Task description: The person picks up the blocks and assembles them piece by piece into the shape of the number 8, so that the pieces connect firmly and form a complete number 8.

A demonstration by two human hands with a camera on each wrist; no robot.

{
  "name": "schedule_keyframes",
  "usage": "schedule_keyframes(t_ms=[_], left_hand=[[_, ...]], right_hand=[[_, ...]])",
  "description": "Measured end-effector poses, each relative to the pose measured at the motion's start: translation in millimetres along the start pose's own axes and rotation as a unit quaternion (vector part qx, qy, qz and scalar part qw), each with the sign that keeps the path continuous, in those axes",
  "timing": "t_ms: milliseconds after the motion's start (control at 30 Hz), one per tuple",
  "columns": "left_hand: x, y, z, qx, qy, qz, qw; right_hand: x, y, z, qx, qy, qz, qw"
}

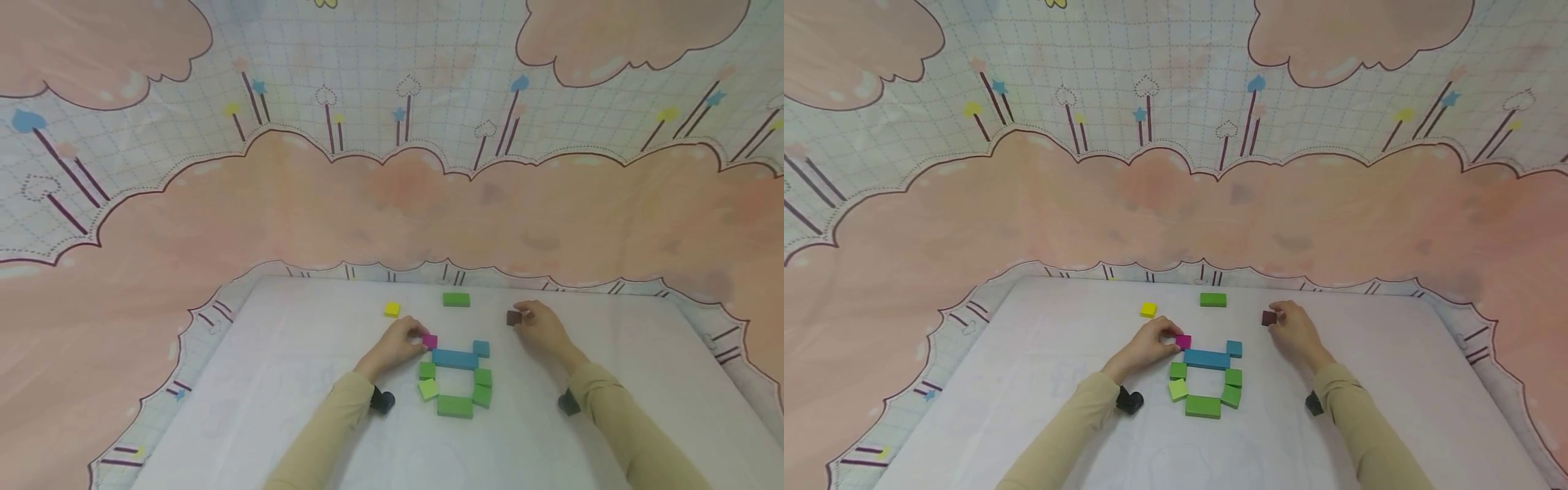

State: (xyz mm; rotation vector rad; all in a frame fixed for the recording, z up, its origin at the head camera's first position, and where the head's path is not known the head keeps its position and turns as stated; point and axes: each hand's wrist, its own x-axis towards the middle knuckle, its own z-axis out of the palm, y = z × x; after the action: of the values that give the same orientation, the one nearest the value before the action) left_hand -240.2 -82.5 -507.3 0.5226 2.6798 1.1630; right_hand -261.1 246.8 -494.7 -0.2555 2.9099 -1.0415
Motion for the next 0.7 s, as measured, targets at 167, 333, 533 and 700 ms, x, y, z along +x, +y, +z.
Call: schedule_keyframes(t_ms=[167, 333, 533, 700], left_hand=[[-0.6, 0.3, -0.1, -0.007, -0.002, -0.007, 0.9999], [-1.1, 1.0, -1.0, -0.007, -0.003, -0.011, 0.9999], [-0.7, -0.1, -1.1, -0.014, -0.002, -0.009, 0.9999], [-0.3, -1.3, -0.3, -0.015, -0.001, -0.003, 0.9999]], right_hand=[[1.2, 0.6, 2.5, -0.014, 0.004, 0.003, 0.9999], [2.0, 1.2, 3.1, -0.021, 0.005, 0.001, 0.9998], [2.7, 2.0, 2.6, -0.021, 0.002, 0.003, 0.9998], [3.1, 2.2, 2.9, -0.022, 0.004, 0.001, 0.9997]])
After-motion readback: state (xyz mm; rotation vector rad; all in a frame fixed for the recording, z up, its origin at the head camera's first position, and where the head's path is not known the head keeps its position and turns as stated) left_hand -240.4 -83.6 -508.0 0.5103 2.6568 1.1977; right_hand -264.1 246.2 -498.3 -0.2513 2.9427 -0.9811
